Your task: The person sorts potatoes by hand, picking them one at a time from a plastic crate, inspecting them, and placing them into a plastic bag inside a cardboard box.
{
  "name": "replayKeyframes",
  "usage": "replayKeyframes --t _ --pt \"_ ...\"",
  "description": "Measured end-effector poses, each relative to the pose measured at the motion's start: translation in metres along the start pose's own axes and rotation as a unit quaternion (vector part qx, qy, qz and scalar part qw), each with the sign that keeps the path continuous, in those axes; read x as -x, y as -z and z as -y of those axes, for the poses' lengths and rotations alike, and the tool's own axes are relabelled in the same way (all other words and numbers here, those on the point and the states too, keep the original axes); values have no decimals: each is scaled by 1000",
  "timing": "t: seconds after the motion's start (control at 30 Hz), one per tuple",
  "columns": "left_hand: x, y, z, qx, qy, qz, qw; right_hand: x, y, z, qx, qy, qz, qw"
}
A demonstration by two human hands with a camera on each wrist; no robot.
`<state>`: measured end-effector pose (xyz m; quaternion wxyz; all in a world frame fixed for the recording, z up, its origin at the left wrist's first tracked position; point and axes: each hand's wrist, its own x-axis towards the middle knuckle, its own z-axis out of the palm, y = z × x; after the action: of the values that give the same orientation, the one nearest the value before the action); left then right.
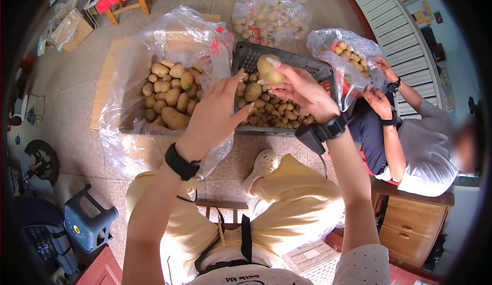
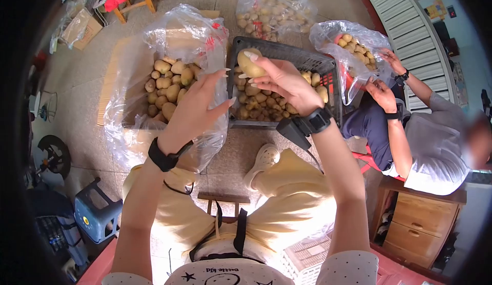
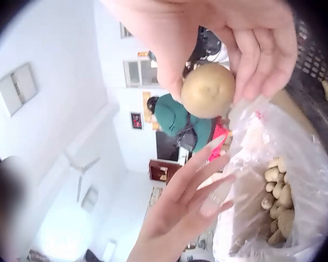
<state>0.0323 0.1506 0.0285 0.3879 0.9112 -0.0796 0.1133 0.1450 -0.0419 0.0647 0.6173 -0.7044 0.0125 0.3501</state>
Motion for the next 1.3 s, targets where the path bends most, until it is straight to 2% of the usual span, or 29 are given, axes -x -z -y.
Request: replayKeyframes --t 0.07,0.17,0.2,0.27,0.33,0.43,0.47,0.57,0.63,0.73,0.77,0.87,0.9,1.0,1.07,1.17,1.3 --pt "-1 1 2 40 -4 0 999 23 -4 20 -13 21 4 1000" --pt "0 -1 2 77 -31 -21 996 52 15 39 4 120 -32 992" --pt "0 -2 0 65 -18 -4 998 65 19 46 6 137 -82 987" --pt "1 -6 -3 51 -7 10 999 80 53 55 -27 123 -102 987" --pt "2 -11 -7 58 -29 8 998 104 74 66 -28 134 -141 980" --pt "2 -12 -11 67 -24 20 997 144 96 82 -77 123 -135 980" --pt "2 -11 -11 71 -15 33 997 157 93 89 -119 107 -114 980" --pt "5 -7 -8 71 -44 5 997 190 59 114 -115 119 -102 981" --pt "8 0 -6 80 -37 2 996 199 27 130 -116 156 -23 981" --pt "12 11 -3 104 -28 -9 994 184 -25 146 -118 208 -50 970" --pt "10 17 -2 115 -29 -18 993 171 -38 147 -116 216 -33 969" --pt "12 31 1 150 -14 -26 988 124 -68 118 -107 215 -3 971" --pt "12 36 0 145 7 -26 989 107 -72 100 -119 179 -3 977" --pt "11 39 9 157 -16 -72 985 57 -67 25 -196 60 0 979" --pt "12 42 6 162 21 -53 985 40 -60 -29 -250 6 -13 968" --pt "14 31 16 150 4 -32 988 24 -46 -91 -316 -69 8 946" --pt "14 29 6 113 -27 23 993 20 -38 -115 -304 -88 45 948"
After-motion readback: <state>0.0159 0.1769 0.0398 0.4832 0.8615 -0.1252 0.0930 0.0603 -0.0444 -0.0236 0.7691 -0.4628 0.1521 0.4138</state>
